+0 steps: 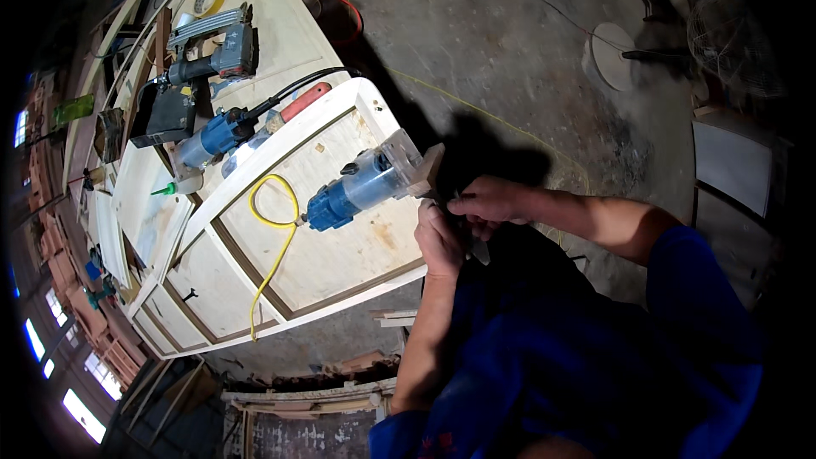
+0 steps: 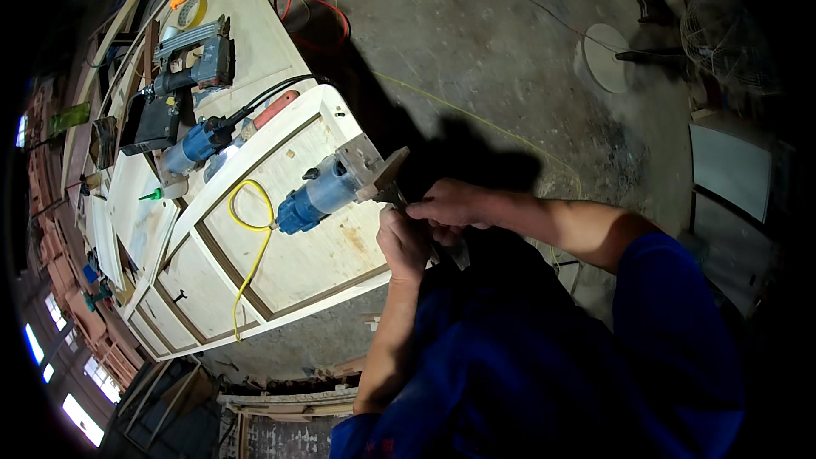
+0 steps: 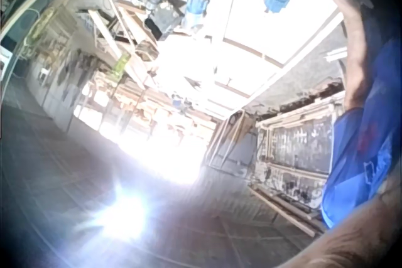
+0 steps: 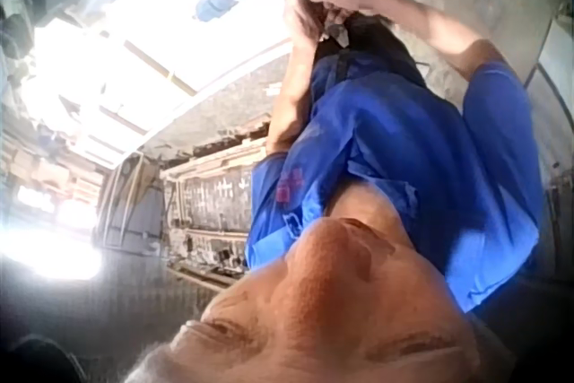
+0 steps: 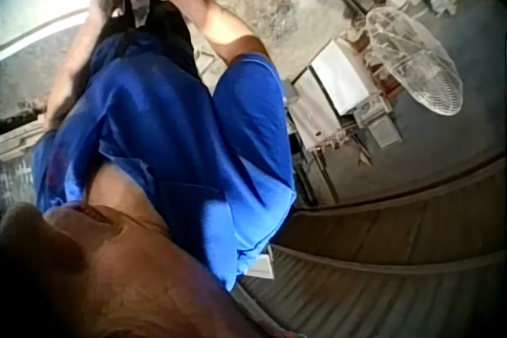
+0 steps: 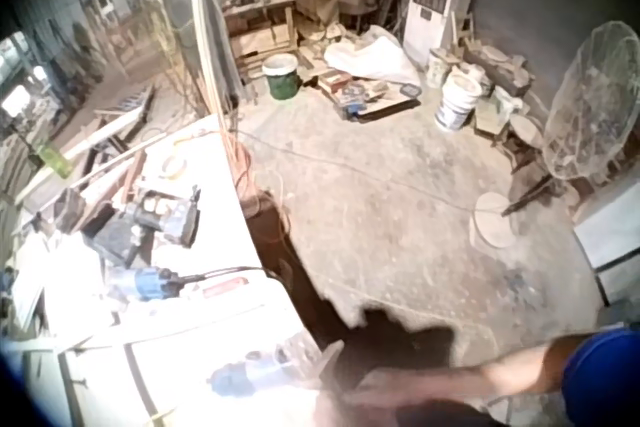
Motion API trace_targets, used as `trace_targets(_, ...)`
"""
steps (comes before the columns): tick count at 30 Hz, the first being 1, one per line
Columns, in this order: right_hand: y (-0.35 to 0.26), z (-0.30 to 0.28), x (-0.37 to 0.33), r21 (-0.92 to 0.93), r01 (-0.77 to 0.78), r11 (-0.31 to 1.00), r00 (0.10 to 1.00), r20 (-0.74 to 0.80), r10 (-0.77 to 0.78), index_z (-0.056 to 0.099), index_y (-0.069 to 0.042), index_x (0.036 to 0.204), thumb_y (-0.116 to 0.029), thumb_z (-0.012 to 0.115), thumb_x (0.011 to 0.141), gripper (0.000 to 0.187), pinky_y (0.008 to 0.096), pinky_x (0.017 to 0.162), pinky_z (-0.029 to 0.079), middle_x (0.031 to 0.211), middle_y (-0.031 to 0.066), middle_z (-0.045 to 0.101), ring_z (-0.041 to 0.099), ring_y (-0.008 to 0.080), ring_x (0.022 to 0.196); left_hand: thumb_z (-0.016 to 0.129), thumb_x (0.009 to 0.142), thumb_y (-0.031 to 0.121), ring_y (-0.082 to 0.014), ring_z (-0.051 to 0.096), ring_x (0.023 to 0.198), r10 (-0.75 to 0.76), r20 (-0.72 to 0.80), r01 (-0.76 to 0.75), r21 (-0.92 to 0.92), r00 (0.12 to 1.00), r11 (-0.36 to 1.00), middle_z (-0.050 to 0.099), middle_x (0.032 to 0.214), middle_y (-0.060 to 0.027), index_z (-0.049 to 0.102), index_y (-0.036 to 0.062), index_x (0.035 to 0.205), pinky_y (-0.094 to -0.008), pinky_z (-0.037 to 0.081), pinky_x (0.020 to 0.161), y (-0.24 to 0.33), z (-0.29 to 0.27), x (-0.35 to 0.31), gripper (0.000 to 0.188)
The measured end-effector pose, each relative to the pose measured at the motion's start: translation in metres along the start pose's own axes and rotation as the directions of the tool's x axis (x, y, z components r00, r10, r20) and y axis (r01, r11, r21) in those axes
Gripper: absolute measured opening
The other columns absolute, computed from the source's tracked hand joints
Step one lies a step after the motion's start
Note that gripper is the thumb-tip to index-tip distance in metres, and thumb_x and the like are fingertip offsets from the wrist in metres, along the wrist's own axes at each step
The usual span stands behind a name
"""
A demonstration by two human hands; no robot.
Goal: The person prepares a handheld router and uses it to shape the edges of a wooden cabinet door frame on a workbench.
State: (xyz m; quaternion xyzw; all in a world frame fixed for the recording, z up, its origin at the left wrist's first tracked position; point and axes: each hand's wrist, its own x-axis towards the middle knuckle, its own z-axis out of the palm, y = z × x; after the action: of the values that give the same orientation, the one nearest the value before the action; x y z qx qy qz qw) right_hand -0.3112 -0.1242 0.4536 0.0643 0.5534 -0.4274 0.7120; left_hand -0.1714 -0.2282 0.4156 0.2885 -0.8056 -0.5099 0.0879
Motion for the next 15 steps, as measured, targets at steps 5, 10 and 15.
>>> trace_targets(5,0.010,0.003,0.004,-0.073,0.170,0.983,0.985,-0.023,-0.173,0.067,0.003,0.094,-0.019,0.069,0.093,0.022,0.0287,0.056,0.053,0.078,0.0087,0.068,0.065,0.0153,0.061,0.031,0.109,0.035,-0.0410,0.064,0.068,-0.218,0.097,0.232,-0.157,0.971,0.960,0.064,0.074,-0.0204,0.057,0.0013,0.100,-0.0458,0.050,0.062,-0.005,-0.001,-0.004,0.044)
trace_targets(10,0.013,0.013,-0.001,-0.358,0.415,0.837,0.861,-0.144,-0.489,0.067,0.004,0.093,-0.017,0.071,0.088,0.022,0.0331,0.062,0.055,0.079,0.0127,0.071,0.069,0.0196,0.066,0.031,0.109,0.035,-0.0409,0.064,0.069,-0.208,0.067,0.215,-0.138,0.976,0.967,0.064,0.075,-0.0209,0.058,0.0004,0.099,-0.0456,0.049,0.064,-0.006,-0.001,-0.004,0.045)
trace_targets(15,0.027,0.017,0.006,-0.430,0.522,0.736,0.740,-0.200,-0.642,0.069,0.003,0.090,-0.019,0.071,0.081,0.023,0.0392,0.066,0.055,0.078,0.0190,0.070,0.069,0.0311,0.069,0.032,0.109,0.034,-0.0414,0.063,0.070,-0.165,0.037,0.167,-0.076,0.986,0.983,0.064,0.076,-0.0216,0.058,0.0000,0.099,-0.0458,0.049,0.065,0.002,-0.004,-0.002,0.044)
